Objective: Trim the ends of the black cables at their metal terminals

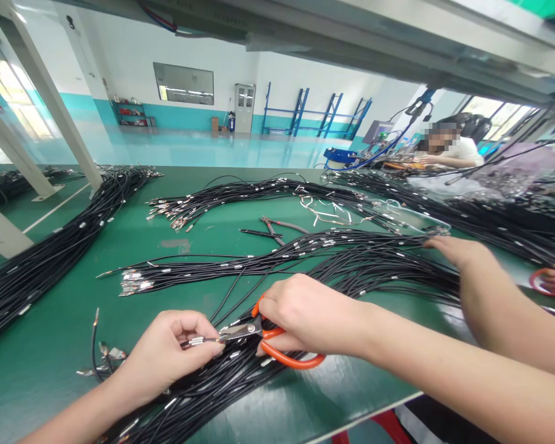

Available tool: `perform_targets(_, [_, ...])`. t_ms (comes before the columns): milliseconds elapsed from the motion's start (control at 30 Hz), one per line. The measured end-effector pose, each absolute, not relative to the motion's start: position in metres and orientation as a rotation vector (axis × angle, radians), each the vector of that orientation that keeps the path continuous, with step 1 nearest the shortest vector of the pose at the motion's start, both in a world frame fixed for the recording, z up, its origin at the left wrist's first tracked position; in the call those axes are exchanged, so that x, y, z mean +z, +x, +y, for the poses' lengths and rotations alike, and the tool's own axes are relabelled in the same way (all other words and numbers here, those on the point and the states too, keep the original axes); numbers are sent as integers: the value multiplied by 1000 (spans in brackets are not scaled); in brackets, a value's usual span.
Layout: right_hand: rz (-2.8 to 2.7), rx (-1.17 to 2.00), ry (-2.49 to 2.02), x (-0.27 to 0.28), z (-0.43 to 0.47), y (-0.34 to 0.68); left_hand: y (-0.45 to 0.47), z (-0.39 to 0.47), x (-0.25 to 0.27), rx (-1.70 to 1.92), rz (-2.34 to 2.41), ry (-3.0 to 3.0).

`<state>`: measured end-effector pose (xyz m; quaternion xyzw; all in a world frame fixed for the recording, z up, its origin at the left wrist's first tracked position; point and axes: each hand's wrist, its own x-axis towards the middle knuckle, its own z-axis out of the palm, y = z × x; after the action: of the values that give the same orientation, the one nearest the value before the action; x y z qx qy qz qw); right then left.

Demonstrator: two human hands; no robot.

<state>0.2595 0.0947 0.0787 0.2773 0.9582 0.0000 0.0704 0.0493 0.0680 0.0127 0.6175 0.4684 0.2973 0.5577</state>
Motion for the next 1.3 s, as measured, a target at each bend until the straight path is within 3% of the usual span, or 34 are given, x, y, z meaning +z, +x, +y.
perform_targets(1300, [2926,-149,854,76,93,267,48,67,12,695,1059,1437])
